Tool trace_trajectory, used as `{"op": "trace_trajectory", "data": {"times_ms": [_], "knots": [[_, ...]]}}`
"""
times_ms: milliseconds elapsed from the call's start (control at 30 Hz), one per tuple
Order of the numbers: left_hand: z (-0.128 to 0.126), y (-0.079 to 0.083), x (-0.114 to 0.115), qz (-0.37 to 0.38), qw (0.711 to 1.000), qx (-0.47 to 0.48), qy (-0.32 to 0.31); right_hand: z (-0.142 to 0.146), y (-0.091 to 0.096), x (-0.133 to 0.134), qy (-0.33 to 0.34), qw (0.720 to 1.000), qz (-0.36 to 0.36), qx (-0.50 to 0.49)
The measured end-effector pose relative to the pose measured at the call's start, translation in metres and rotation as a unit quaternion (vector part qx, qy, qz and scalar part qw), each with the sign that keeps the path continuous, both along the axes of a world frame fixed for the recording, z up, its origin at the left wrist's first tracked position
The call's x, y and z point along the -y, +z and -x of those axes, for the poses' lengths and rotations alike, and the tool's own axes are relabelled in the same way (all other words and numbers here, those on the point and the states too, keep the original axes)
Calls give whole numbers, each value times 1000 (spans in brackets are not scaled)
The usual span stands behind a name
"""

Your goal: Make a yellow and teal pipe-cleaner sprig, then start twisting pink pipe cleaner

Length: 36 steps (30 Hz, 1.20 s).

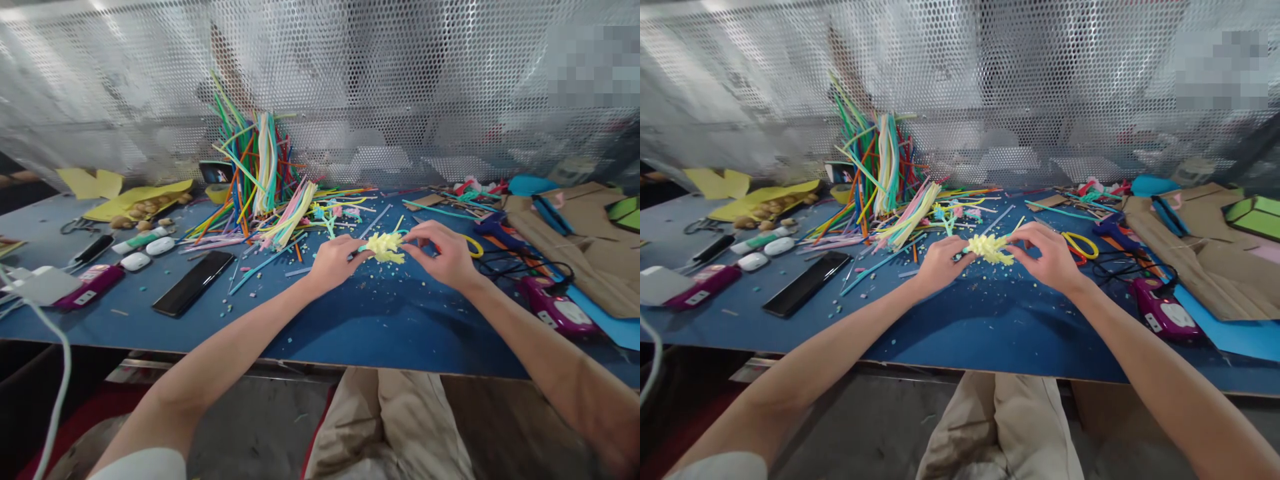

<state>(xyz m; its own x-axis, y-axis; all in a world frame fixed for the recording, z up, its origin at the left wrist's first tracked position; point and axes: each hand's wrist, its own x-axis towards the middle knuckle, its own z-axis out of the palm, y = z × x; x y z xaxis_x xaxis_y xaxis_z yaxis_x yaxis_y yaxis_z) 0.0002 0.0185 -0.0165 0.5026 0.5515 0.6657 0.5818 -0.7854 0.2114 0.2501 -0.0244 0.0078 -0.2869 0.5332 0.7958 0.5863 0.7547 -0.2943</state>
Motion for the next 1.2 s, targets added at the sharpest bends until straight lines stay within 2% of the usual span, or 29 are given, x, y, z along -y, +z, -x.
{"op": "trace_trajectory", "data": {"times_ms": [233,533,700,867,1033,1200], "knots": [[-5,0,5,15,999,16,40,9,-4,1,-44,999,27,-13],[-6,-1,7,30,999,17,35,13,-5,2,-71,996,47,11],[-5,0,7,33,999,16,35,14,-7,2,-82,995,49,-17],[-2,1,4,14,998,42,41,1,-1,0,-47,998,46,-15],[3,3,-1,25,998,51,1,-17,2,-10,11,993,60,104],[3,3,-4,36,998,54,21,-23,-4,-19,45,984,70,159]]}}
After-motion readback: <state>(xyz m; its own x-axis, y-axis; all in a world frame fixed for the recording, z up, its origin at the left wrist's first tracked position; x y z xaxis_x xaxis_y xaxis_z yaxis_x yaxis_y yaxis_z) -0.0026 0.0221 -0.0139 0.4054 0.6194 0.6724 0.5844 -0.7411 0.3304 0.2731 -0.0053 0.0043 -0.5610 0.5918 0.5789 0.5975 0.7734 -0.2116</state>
